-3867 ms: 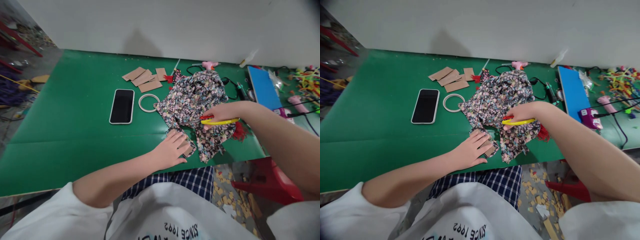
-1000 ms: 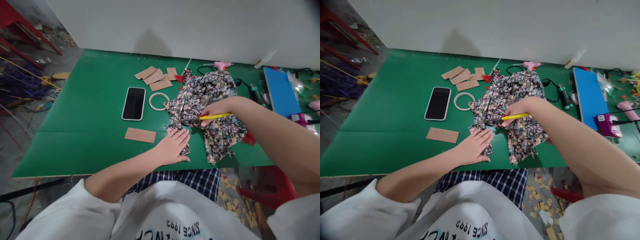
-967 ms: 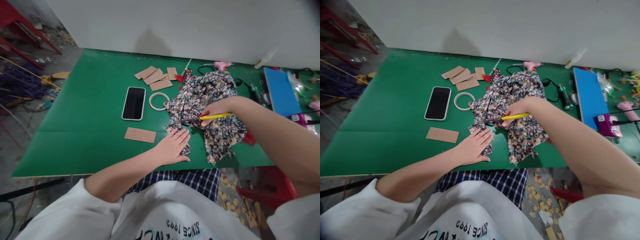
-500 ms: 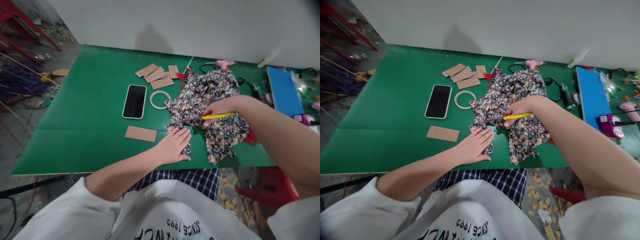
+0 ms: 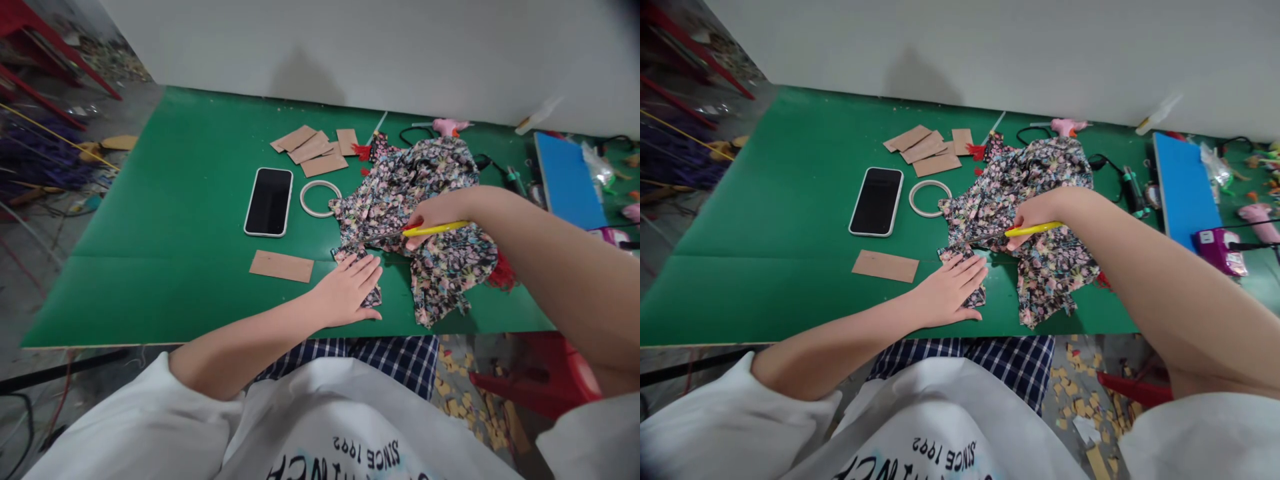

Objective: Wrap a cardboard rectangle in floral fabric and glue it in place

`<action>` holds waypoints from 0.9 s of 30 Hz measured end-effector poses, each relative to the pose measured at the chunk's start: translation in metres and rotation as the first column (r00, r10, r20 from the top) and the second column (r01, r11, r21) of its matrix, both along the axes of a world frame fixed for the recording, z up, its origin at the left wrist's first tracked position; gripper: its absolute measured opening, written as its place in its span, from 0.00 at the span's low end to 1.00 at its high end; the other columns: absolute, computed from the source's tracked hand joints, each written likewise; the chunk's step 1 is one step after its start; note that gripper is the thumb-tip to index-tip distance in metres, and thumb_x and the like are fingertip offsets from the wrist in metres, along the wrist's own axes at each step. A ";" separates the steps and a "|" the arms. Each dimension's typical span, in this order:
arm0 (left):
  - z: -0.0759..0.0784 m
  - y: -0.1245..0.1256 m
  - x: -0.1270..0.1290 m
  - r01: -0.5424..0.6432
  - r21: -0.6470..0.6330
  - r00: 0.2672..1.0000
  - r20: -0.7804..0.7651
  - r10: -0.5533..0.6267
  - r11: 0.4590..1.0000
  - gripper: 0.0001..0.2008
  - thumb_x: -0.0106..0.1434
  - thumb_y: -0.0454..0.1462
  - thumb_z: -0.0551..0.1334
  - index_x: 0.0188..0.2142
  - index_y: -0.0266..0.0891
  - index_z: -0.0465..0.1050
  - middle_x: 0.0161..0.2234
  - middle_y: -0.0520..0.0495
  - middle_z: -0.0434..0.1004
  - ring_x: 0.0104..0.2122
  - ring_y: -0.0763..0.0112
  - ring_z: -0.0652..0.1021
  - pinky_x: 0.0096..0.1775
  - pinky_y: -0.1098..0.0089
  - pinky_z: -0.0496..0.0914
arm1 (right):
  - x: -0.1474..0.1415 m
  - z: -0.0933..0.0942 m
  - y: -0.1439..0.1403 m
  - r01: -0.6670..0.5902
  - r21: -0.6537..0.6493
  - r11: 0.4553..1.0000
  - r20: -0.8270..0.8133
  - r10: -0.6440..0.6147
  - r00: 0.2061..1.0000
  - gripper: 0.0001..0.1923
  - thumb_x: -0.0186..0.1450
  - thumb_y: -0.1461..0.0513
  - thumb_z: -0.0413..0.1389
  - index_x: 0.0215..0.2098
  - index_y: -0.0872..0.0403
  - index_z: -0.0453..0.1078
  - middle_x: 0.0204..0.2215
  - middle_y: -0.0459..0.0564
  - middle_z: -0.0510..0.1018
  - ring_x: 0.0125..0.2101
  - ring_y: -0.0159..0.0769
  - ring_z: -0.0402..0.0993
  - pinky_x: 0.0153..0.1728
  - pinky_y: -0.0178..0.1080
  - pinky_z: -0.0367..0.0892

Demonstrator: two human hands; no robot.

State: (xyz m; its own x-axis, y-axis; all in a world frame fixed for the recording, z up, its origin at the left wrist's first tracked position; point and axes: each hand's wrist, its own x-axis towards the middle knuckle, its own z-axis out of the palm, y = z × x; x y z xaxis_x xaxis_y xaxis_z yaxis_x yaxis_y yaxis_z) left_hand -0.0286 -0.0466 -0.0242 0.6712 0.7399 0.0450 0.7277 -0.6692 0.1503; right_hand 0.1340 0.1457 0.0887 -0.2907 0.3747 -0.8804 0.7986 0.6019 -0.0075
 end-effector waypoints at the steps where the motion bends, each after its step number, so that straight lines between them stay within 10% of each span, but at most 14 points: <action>1: 0.000 0.000 0.000 0.000 -0.002 1.000 0.001 0.000 1.000 0.41 0.63 0.59 0.39 0.62 0.28 0.48 0.64 0.37 0.44 0.64 0.57 0.48 0.61 0.57 0.40 | -0.001 0.001 0.000 -0.011 0.018 1.000 0.007 0.010 1.000 0.29 0.49 0.37 0.54 0.30 0.52 0.73 0.30 0.50 0.74 0.31 0.41 0.69 0.32 0.42 0.59; 20: 0.000 0.000 0.001 0.000 -0.018 1.000 0.028 0.000 1.000 0.41 0.62 0.59 0.43 0.62 0.28 0.48 0.64 0.37 0.44 0.64 0.57 0.49 0.61 0.57 0.42 | -0.038 0.028 -0.030 -0.295 0.494 0.818 0.269 0.179 0.946 0.16 0.54 0.52 0.58 0.36 0.54 0.71 0.36 0.60 0.75 0.37 0.54 0.72 0.32 0.48 0.63; 27: 0.002 0.000 0.000 -0.001 -0.015 1.000 0.026 0.001 1.000 0.41 0.63 0.59 0.42 0.62 0.28 0.49 0.64 0.37 0.45 0.64 0.57 0.49 0.61 0.57 0.43 | -0.026 0.020 -0.026 -0.254 0.349 0.902 0.213 0.187 0.959 0.34 0.50 0.46 0.59 0.52 0.51 0.64 0.46 0.57 0.74 0.43 0.53 0.71 0.35 0.45 0.64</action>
State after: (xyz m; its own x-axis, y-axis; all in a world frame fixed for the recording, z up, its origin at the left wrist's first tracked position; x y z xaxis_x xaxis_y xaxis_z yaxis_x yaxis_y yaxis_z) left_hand -0.0287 -0.0463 -0.0226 0.6692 0.7413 0.0518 0.7240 -0.6661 0.1793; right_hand 0.1083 0.1194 0.1090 -0.2625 0.6255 -0.7347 0.6141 0.6956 0.3728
